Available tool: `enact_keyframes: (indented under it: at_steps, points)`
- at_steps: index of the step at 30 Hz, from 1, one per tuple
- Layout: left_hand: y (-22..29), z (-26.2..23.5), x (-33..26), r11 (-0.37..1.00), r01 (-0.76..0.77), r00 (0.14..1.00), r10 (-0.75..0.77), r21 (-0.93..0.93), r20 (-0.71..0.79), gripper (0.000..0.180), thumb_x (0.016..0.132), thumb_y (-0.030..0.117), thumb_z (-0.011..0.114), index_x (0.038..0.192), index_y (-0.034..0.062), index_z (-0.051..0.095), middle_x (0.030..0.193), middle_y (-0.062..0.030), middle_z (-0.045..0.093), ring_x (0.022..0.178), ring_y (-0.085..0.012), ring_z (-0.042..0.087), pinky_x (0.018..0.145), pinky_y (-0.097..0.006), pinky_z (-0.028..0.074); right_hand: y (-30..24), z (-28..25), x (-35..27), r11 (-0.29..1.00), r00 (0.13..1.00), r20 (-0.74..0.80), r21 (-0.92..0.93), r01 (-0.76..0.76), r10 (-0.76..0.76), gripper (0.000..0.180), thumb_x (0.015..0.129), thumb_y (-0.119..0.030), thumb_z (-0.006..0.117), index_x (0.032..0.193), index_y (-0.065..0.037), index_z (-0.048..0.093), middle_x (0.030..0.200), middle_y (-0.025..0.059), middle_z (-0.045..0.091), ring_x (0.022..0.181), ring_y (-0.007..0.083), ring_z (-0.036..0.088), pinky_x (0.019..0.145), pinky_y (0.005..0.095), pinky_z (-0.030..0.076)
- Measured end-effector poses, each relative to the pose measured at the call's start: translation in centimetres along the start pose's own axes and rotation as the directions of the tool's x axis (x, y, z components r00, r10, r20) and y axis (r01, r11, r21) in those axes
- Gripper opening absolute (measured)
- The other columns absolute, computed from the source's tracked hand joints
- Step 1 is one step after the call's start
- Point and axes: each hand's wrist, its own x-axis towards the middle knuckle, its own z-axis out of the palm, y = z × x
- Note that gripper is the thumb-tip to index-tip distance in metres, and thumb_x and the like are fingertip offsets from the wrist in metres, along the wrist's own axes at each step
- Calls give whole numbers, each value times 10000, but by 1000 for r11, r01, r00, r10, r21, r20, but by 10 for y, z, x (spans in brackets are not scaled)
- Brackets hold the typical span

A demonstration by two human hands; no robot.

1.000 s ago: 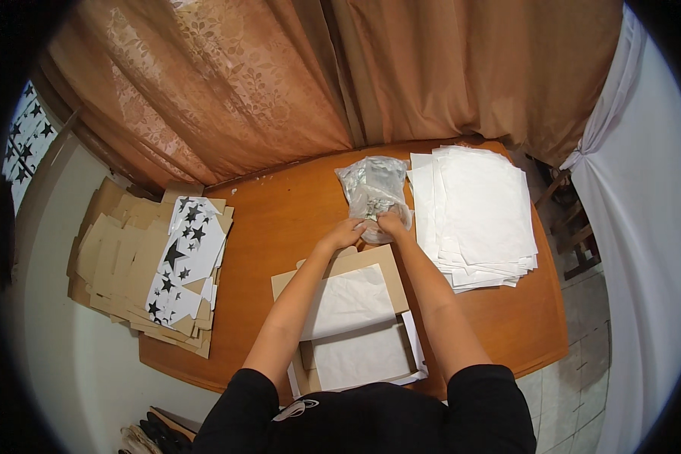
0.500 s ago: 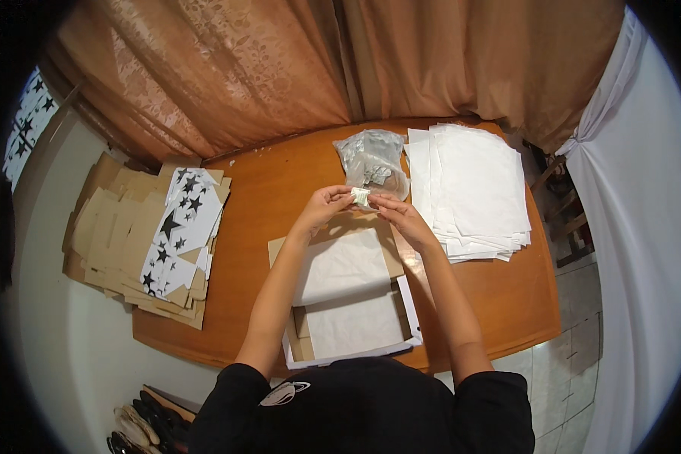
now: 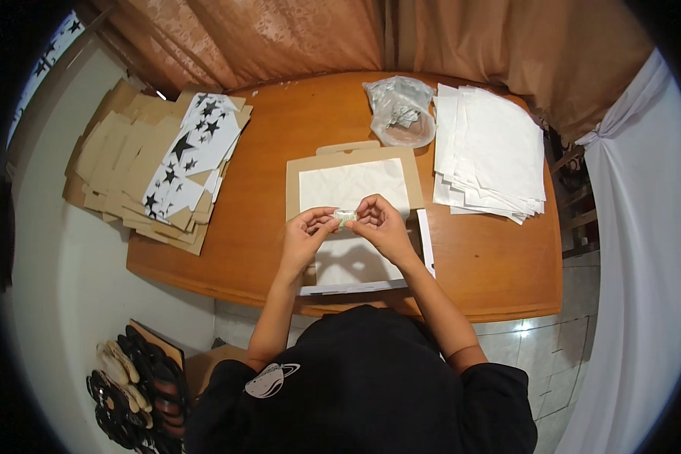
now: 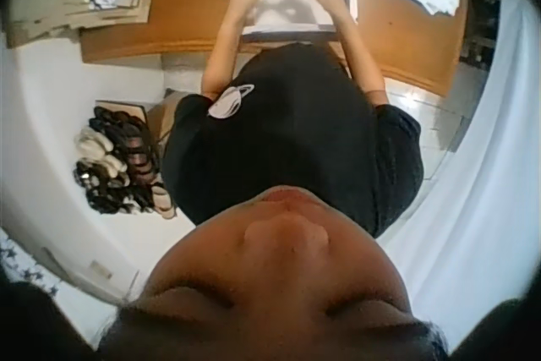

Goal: The recorder is folding flat cardboard sheets into shoe boxes, placing lining paper and a silica gel packet inside, and then stacking the completed boxes onto a shelf.

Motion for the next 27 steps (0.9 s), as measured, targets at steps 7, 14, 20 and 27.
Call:
enact_keyframes:
  at_steps: [7,14,20,27]
  points:
    - [-14,-52,-19,995,87,933,-96,-42,-348,546,892,273,517,1304,-22,313,1174,-132,479,975,-127,503,813,-229,421,26,-27,-18,857,993,-11,-504,-105,115,432,826,-180,622,1149,21,417,937,91,553,830,127,570,728,240,477]
    - [-18,-62,0,962,190,922,-244,-198,-302,607,917,389,429,1338,-6,246,1224,-198,459,1053,-223,512,854,-281,450,7,-75,-5,966,936,-349,-253,-58,-35,416,840,-141,593,1166,34,404,988,92,530,874,117,538,750,233,457]
    - [-16,-67,22,945,247,933,-292,-215,-210,642,889,303,503,1342,-42,204,1218,-212,454,1042,-217,526,836,-264,447,3,-89,17,917,924,-383,-365,-160,8,592,802,-133,643,1257,72,325,1000,81,528,849,106,522,746,227,434]
    - [-28,-65,23,995,-11,996,2,-98,-88,626,710,-68,646,1269,-26,368,896,-70,589,813,-82,561,659,-183,446,1,-95,21,939,975,-217,-322,-121,51,571,751,18,627,1256,67,364,932,67,548,823,85,515,718,211,434]
